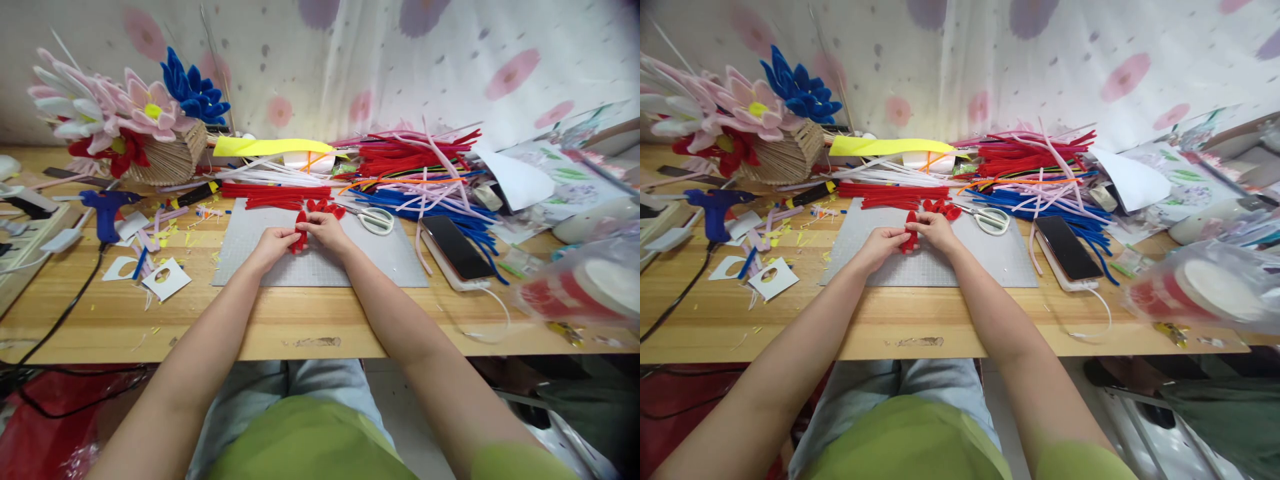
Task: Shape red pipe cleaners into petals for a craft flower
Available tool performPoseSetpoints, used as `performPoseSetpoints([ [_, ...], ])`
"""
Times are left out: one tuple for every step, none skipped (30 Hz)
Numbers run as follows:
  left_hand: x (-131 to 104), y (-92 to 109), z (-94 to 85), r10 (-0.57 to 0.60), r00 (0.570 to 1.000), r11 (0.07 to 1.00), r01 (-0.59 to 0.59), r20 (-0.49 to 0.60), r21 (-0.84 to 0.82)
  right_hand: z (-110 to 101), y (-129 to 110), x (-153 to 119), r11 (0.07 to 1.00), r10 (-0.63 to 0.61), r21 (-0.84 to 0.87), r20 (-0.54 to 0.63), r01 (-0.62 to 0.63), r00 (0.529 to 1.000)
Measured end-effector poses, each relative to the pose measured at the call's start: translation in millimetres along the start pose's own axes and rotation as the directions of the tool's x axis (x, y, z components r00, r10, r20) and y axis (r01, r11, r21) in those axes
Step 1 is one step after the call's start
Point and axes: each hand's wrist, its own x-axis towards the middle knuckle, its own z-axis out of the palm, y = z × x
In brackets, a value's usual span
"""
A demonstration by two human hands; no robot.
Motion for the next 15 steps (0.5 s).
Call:
performPoseSetpoints([
  [-0.1, 0.3, -0.5, -0.018, 1.000, 1.000, 0.018, 0.022, -0.019, -0.9, -0.2, -0.3, 1.000, -0.006, -0.008, 0.019, 0.006, 1.000],
  [-0.2, 0.6, -0.9, -0.032, 0.999, 0.999, 0.033, 0.036, -0.030, -1.4, -0.3, -0.7, 1.000, -0.008, -0.016, 0.031, 0.009, 0.999],
  [-0.4, 0.9, -1.3, -0.041, 0.998, 0.998, 0.043, 0.042, -0.037, -1.6, -0.5, -0.9, 1.000, -0.008, -0.022, 0.036, 0.009, 0.999],
  [-0.5, 0.9, -1.5, -0.044, 0.998, 0.998, 0.045, 0.042, -0.040, -1.1, -0.6, -1.1, 1.000, -0.008, -0.023, 0.030, 0.009, 1.000],
  [-0.5, 0.8, -1.7, -0.040, 0.998, 0.998, 0.042, 0.038, -0.041, -0.1, -0.7, -1.3, 1.000, -0.008, -0.020, 0.018, 0.008, 1.000],
  [-0.6, 0.6, -1.7, -0.033, 0.999, 0.999, 0.035, 0.035, -0.037, 1.3, -0.8, -1.5, 1.000, -0.004, -0.012, 0.005, 0.004, 1.000],
  [-0.5, 0.2, -1.7, -0.025, 0.999, 0.999, 0.026, 0.035, -0.028, 3.0, -1.2, -1.9, 1.000, 0.007, 0.000, -0.006, -0.007, 1.000],
  [-0.4, -0.2, -1.5, -0.016, 0.999, 1.000, 0.017, 0.035, -0.015, 4.7, -1.7, -2.4, 1.000, 0.024, 0.017, -0.009, -0.024, 1.000],
  [-0.2, -0.6, -1.2, -0.006, 1.000, 1.000, 0.006, 0.030, -0.001, 6.2, -2.4, -3.2, 0.998, 0.047, 0.043, -0.005, -0.047, 0.999],
  [0.1, -0.9, -0.9, 0.005, 1.000, 1.000, -0.006, 0.019, 0.015, 7.3, -3.2, -4.0, 0.995, 0.071, 0.075, 0.007, -0.072, 0.997],
  [0.5, -1.2, -0.6, 0.016, 1.000, 0.999, -0.016, 0.002, 0.030, 7.8, -4.1, -4.9, 0.990, 0.092, 0.108, 0.028, -0.094, 0.995],
  [1.0, -1.6, -0.2, 0.026, 0.999, 0.999, -0.025, -0.025, 0.042, 7.6, -4.9, -5.8, 0.984, 0.106, 0.135, 0.056, -0.112, 0.993],
  [1.6, -1.9, 0.0, 0.034, 0.998, 0.998, -0.031, -0.057, 0.051, 6.9, -5.5, -6.5, 0.981, 0.112, 0.152, 0.088, -0.124, 0.990],
  [2.1, -2.2, 0.1, 0.038, 0.995, 0.998, -0.034, -0.089, 0.056, 5.8, -5.8, -6.9, 0.980, 0.113, 0.154, 0.116, -0.130, 0.987],
  [2.5, -2.5, 0.0, 0.041, 0.993, 0.998, -0.035, -0.114, 0.057, 4.4, -5.9, -7.1, 0.981, 0.111, 0.142, 0.139, -0.130, 0.984],
])
